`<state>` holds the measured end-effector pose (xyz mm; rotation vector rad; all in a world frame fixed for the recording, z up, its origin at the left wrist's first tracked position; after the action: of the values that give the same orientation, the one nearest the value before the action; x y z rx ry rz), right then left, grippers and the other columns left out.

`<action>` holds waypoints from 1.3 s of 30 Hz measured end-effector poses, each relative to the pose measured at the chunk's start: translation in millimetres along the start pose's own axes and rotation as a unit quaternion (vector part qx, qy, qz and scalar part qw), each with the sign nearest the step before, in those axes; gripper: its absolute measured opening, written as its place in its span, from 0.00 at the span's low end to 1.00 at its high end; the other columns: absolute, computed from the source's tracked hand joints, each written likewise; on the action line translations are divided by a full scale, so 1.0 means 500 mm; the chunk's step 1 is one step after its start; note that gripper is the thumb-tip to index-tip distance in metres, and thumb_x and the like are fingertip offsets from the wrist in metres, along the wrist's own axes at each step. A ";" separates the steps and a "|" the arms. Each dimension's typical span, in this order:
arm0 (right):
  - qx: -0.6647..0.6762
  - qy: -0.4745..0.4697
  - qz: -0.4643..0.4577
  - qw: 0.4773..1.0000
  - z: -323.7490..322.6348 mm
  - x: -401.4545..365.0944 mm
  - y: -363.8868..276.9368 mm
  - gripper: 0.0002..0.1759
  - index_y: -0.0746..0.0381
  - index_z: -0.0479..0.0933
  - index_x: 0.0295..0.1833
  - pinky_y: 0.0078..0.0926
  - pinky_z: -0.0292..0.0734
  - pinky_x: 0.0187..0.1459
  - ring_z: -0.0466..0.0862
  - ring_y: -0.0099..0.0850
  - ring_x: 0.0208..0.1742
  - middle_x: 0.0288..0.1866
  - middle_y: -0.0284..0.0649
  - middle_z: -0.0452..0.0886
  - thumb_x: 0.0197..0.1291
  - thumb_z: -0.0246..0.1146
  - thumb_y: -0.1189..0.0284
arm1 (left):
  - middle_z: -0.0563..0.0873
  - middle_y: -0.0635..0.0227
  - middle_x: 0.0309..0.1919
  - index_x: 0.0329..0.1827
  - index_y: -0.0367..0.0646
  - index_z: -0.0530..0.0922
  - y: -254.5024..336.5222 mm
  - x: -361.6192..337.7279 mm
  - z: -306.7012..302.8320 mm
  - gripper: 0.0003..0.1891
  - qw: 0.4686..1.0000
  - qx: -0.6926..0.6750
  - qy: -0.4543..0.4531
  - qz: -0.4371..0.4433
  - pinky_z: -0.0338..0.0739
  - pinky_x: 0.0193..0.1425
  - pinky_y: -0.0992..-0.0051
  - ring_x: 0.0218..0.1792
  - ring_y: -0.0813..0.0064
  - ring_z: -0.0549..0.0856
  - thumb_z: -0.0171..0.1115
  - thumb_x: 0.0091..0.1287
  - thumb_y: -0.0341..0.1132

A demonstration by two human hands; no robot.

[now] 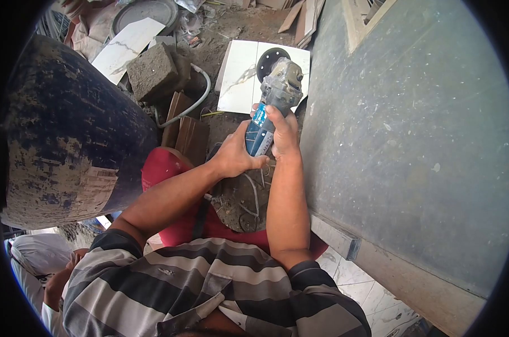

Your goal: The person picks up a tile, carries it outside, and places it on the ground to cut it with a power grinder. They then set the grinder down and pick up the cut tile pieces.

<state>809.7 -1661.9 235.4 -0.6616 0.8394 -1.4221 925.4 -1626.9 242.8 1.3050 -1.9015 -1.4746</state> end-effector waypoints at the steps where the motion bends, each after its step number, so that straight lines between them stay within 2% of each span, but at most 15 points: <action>1: -0.062 0.039 -0.007 0.997 -0.019 0.013 0.009 0.35 0.72 0.72 0.55 0.28 0.78 0.48 0.83 0.33 0.47 0.48 0.48 0.82 0.55 0.73 0.54 | 0.81 0.43 0.52 0.68 0.36 0.61 -0.004 0.000 -0.008 0.47 0.998 0.038 0.037 -0.014 0.74 0.60 0.58 0.54 0.48 0.82 0.77 0.47 0.45; 2: -0.061 0.037 -0.010 0.997 -0.013 0.019 0.015 0.35 0.72 0.72 0.55 0.28 0.78 0.48 0.83 0.33 0.47 0.48 0.48 0.82 0.55 0.73 0.54 | 0.83 0.42 0.49 0.67 0.35 0.62 -0.006 0.001 -0.018 0.47 0.994 0.077 0.076 -0.026 0.75 0.58 0.57 0.52 0.46 0.83 0.77 0.46 0.45; 5: -0.275 0.250 -0.090 0.924 -0.047 0.003 0.010 0.46 0.79 0.66 0.58 0.39 0.75 0.55 0.80 0.45 0.54 0.53 0.59 0.77 0.56 0.71 0.46 | 0.83 0.39 0.47 0.67 0.35 0.62 -0.011 -0.001 -0.022 0.45 0.988 0.107 0.114 -0.020 0.76 0.56 0.55 0.51 0.43 0.83 0.75 0.47 0.45; 8: -0.307 0.319 -0.129 0.887 -0.064 0.001 0.014 0.46 0.79 0.65 0.58 0.43 0.74 0.57 0.80 0.50 0.55 0.54 0.63 0.76 0.57 0.69 0.45 | 0.83 0.39 0.47 0.67 0.34 0.63 -0.018 -0.005 -0.015 0.44 0.979 0.145 0.146 -0.006 0.77 0.55 0.54 0.50 0.42 0.83 0.73 0.49 0.46; 13: -0.329 0.339 -0.028 0.881 -0.098 0.020 0.026 0.51 0.85 0.61 0.58 0.45 0.72 0.61 0.77 0.58 0.59 0.56 0.71 0.72 0.58 0.67 0.44 | 0.84 0.43 0.46 0.60 0.36 0.66 -0.015 -0.005 -0.001 0.37 0.977 0.161 0.127 -0.049 0.78 0.54 0.54 0.50 0.45 0.83 0.72 0.50 0.44; 20: -0.373 0.318 -0.013 0.871 -0.088 0.014 0.021 0.52 0.84 0.59 0.60 0.46 0.71 0.62 0.76 0.59 0.61 0.57 0.73 0.71 0.57 0.67 0.43 | 0.84 0.42 0.46 0.61 0.36 0.66 -0.042 -0.001 0.015 0.38 0.983 0.125 0.114 -0.067 0.78 0.54 0.54 0.49 0.45 0.84 0.72 0.50 0.46; 23: -0.354 0.323 -0.002 0.878 -0.103 0.011 0.030 0.49 0.80 0.62 0.61 0.44 0.73 0.60 0.78 0.53 0.59 0.60 0.69 0.71 0.57 0.69 0.44 | 0.83 0.42 0.48 0.66 0.34 0.64 -0.042 0.001 0.015 0.43 0.990 0.087 0.097 -0.062 0.77 0.57 0.58 0.51 0.47 0.84 0.73 0.49 0.47; 25: -0.099 0.177 0.033 0.979 -0.083 0.018 0.063 0.43 0.75 0.67 0.61 0.39 0.77 0.56 0.81 0.44 0.56 0.59 0.61 0.76 0.54 0.72 0.50 | 0.82 0.43 0.51 0.69 0.32 0.62 -0.048 -0.001 0.016 0.47 0.992 0.064 0.092 -0.064 0.76 0.60 0.61 0.53 0.51 0.83 0.74 0.49 0.47; 26: -0.097 0.175 0.030 0.979 -0.090 0.010 0.052 0.43 0.75 0.67 0.61 0.39 0.77 0.56 0.81 0.44 0.56 0.59 0.61 0.76 0.54 0.72 0.50 | 0.82 0.43 0.52 0.69 0.32 0.61 -0.046 0.007 0.018 0.47 0.996 0.008 0.087 -0.021 0.75 0.61 0.62 0.54 0.52 0.83 0.74 0.48 0.46; 28: -0.001 0.004 0.122 0.993 -0.039 -0.020 0.061 0.39 0.71 0.70 0.60 0.34 0.78 0.53 0.83 0.36 0.52 0.53 0.51 0.82 0.51 0.75 0.56 | 0.81 0.43 0.53 0.69 0.32 0.60 -0.061 0.020 0.024 0.48 0.995 -0.046 0.084 0.022 0.74 0.62 0.62 0.56 0.53 0.82 0.75 0.48 0.46; 30: 0.009 -0.005 0.090 0.996 -0.026 -0.036 0.038 0.36 0.71 0.71 0.60 0.32 0.78 0.53 0.83 0.34 0.47 0.46 0.46 0.83 0.51 0.75 0.61 | 0.78 0.53 0.55 0.71 0.31 0.58 -0.032 0.022 0.023 0.48 0.984 -0.095 0.080 0.127 0.72 0.64 0.69 0.58 0.65 0.79 0.77 0.50 0.39; 31: -0.014 -0.012 0.045 0.999 -0.025 -0.033 0.024 0.33 0.69 0.72 0.59 0.31 0.80 0.50 0.84 0.32 0.44 0.45 0.45 0.83 0.52 0.74 0.63 | 0.78 0.54 0.56 0.71 0.31 0.57 -0.030 0.025 0.035 0.49 0.988 -0.122 0.005 0.094 0.71 0.64 0.68 0.58 0.65 0.78 0.77 0.50 0.41; 34: -0.075 -0.009 -0.042 0.996 -0.002 -0.019 -0.024 0.28 0.68 0.73 0.56 0.28 0.80 0.46 0.84 0.30 0.41 0.42 0.43 0.82 0.51 0.73 0.68 | 0.78 0.58 0.54 0.69 0.32 0.59 -0.009 0.024 0.040 0.48 0.997 -0.002 -0.034 0.071 0.72 0.63 0.67 0.57 0.67 0.78 0.78 0.49 0.42; 36: -0.202 0.059 -0.095 0.973 -0.009 -0.020 -0.060 0.28 0.68 0.72 0.54 0.28 0.81 0.45 0.84 0.29 0.41 0.40 0.40 0.80 0.50 0.73 0.70 | 0.79 0.62 0.52 0.68 0.34 0.61 -0.028 0.019 0.061 0.46 0.997 -0.003 -0.042 0.060 0.73 0.63 0.67 0.55 0.70 0.78 0.78 0.50 0.42; 39: -0.167 0.024 -0.094 0.981 0.002 -0.032 -0.063 0.31 0.68 0.70 0.56 0.28 0.81 0.45 0.84 0.30 0.41 0.38 0.39 0.78 0.50 0.75 0.69 | 0.78 0.66 0.53 0.69 0.39 0.62 -0.003 0.020 0.071 0.41 0.968 -0.199 -0.085 0.131 0.74 0.61 0.70 0.54 0.74 0.78 0.76 0.53 0.36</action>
<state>792.9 -1647.8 263.5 -0.9865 1.0890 -1.4840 893.8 -1616.6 226.3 0.7393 -1.6780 -1.7518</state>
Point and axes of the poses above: each hand's wrist, its own x-axis towards the middle knuckle, its own z-axis out of the palm, y = z × x, the point moved 8 cm from there along x, towards the middle knuckle
